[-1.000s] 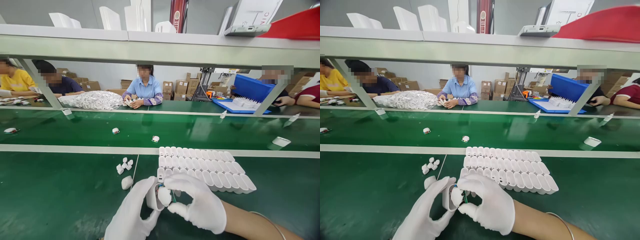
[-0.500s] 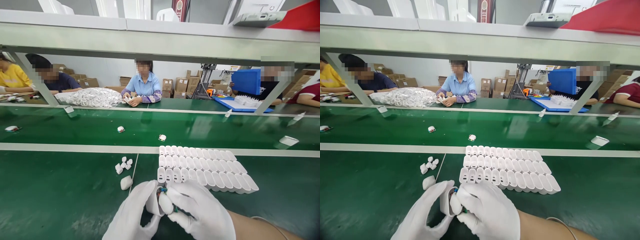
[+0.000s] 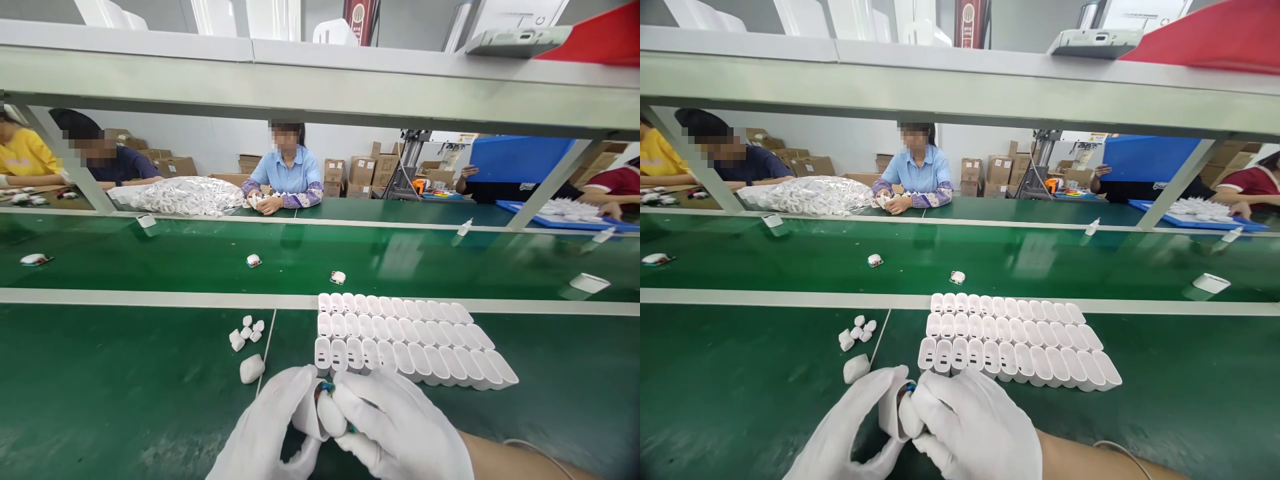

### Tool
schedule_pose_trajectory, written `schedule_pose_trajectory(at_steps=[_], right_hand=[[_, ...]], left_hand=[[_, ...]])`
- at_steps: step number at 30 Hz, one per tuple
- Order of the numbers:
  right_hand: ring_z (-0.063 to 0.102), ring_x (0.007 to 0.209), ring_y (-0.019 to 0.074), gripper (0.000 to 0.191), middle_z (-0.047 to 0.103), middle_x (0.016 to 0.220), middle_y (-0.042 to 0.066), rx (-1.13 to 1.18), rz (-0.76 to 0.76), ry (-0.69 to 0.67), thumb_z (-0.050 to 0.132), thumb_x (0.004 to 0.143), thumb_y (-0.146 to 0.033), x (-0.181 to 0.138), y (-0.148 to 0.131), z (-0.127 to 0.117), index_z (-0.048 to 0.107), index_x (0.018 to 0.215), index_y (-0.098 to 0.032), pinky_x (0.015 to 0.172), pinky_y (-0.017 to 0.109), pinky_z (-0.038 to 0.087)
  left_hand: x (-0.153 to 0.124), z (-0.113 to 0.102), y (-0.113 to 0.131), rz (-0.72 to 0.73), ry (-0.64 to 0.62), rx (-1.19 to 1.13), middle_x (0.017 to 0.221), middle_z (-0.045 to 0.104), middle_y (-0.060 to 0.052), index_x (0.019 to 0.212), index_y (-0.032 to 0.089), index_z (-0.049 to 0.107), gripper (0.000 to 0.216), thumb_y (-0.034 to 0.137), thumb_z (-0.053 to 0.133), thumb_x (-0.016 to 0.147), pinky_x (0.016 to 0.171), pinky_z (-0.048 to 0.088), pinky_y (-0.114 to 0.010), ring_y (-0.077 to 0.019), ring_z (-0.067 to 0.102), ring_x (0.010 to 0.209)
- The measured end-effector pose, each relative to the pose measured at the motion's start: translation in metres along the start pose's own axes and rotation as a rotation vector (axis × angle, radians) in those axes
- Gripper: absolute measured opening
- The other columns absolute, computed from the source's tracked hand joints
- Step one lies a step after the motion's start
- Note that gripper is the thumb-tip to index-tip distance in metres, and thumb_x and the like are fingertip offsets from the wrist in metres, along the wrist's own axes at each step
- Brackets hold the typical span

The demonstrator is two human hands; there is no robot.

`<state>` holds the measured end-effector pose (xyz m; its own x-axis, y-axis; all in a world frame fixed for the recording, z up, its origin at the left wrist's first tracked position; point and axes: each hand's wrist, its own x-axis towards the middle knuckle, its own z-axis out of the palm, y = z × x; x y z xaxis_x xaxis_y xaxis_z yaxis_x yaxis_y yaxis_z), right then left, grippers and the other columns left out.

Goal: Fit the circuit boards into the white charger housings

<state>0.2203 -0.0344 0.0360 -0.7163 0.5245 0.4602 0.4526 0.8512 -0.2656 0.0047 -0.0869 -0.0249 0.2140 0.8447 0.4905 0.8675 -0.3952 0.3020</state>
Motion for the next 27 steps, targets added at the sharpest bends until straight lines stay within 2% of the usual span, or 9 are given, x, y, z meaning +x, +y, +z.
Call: schedule_pose_trajectory(at_steps=[4, 9, 13, 16, 18, 20, 23, 25, 27], right_hand=[[0.049, 0.062, 0.0125, 0.016, 0.059, 0.079, -0.006, 0.007, 0.032, 0.055, 0.063, 0.082, -0.018, -0.002, -0.001, 0.007, 0.048, 0.085, -0.025, 0.056, 0.027, 0.033], [0.054, 0.076, 0.0153, 0.014, 0.060, 0.096, -0.001, -0.008, 0.083, -0.168, 0.062, 0.083, -0.023, 0.002, -0.001, 0.012, 0.052, 0.093, -0.023, 0.065, 0.027, 0.042], [0.055, 0.092, 0.0221, 0.031, 0.056, 0.113, 0.009, 0.053, 0.130, -0.226, 0.062, 0.079, -0.029, 0.004, -0.002, 0.012, 0.055, 0.108, -0.019, 0.075, 0.031, 0.048], [0.057, 0.095, 0.0214, 0.024, 0.060, 0.110, 0.008, 0.241, 0.143, -0.152, 0.062, 0.079, -0.024, 0.002, -0.002, 0.012, 0.061, 0.103, -0.020, 0.082, 0.032, 0.048], [0.060, 0.090, 0.0175, 0.020, 0.065, 0.101, 0.004, 0.396, 0.196, -0.059, 0.062, 0.080, -0.018, -0.001, -0.001, 0.013, 0.066, 0.099, -0.023, 0.083, 0.029, 0.048], [0.062, 0.080, 0.0136, 0.021, 0.066, 0.090, 0.000, 0.512, 0.287, -0.008, 0.066, 0.078, -0.015, -0.004, 0.000, 0.017, 0.071, 0.096, -0.025, 0.076, 0.024, 0.048], [0.061, 0.067, 0.0099, 0.015, 0.065, 0.075, -0.002, 0.598, 0.394, -0.091, 0.073, 0.072, -0.018, -0.005, 0.001, 0.022, 0.076, 0.084, -0.025, 0.063, 0.019, 0.047], [0.060, 0.065, 0.0085, 0.011, 0.064, 0.071, -0.003, 0.629, 0.406, -0.171, 0.074, 0.071, -0.019, -0.003, 0.002, 0.023, 0.078, 0.079, -0.025, 0.061, 0.017, 0.045], [0.060, 0.066, 0.0081, 0.008, 0.063, 0.070, -0.004, 0.659, 0.381, -0.238, 0.074, 0.073, -0.020, -0.001, 0.004, 0.022, 0.078, 0.079, -0.024, 0.061, 0.016, 0.045]], left_hand=[[0.002, 0.001, 0.003, 0.033, 0.023, 0.040, 0.130, 0.060, -0.003, 0.139, 0.025, 0.034, 0.063, 0.019, 0.053, 0.079, 0.090, 0.057, -0.025, -0.0162, 0.064, 0.110], [0.005, -0.001, 0.005, 0.028, 0.038, 0.006, 0.126, 0.062, -0.003, 0.137, 0.026, 0.035, 0.061, 0.018, 0.052, 0.080, 0.087, 0.058, -0.025, -0.0167, 0.065, 0.108], [0.002, 0.001, 0.006, -0.095, 0.001, -0.149, 0.127, 0.061, -0.001, 0.138, 0.034, 0.033, 0.067, 0.019, 0.057, 0.076, 0.081, 0.061, -0.027, -0.0196, 0.066, 0.107], [-0.004, 0.004, 0.011, -0.246, -0.019, -0.297, 0.128, 0.060, -0.002, 0.140, 0.037, 0.030, 0.073, 0.019, 0.055, 0.074, 0.084, 0.061, -0.029, -0.0221, 0.063, 0.111], [-0.008, 0.007, 0.013, -0.304, -0.071, -0.382, 0.126, 0.061, -0.003, 0.143, 0.035, 0.030, 0.076, 0.020, 0.055, 0.072, 0.083, 0.061, -0.030, -0.0235, 0.065, 0.108], [-0.009, 0.009, 0.013, -0.273, -0.158, -0.459, 0.119, 0.066, -0.004, 0.144, 0.033, 0.032, 0.076, 0.021, 0.058, 0.073, 0.085, 0.060, -0.032, -0.0232, 0.067, 0.101], [-0.005, 0.010, 0.011, -0.178, -0.313, -0.528, 0.102, 0.072, -0.002, 0.134, 0.030, 0.049, 0.059, 0.026, 0.060, 0.076, 0.081, 0.061, -0.030, -0.0207, 0.070, 0.089], [0.000, 0.009, 0.012, -0.165, -0.424, -0.504, 0.088, 0.073, 0.000, 0.112, 0.029, 0.065, 0.036, 0.031, 0.062, 0.076, 0.073, 0.062, -0.028, -0.0190, 0.071, 0.077], [0.005, 0.006, 0.014, -0.201, -0.514, -0.424, 0.084, 0.073, -0.001, 0.098, 0.027, 0.070, 0.025, 0.037, 0.064, 0.075, 0.069, 0.062, -0.030, -0.0194, 0.070, 0.072]])
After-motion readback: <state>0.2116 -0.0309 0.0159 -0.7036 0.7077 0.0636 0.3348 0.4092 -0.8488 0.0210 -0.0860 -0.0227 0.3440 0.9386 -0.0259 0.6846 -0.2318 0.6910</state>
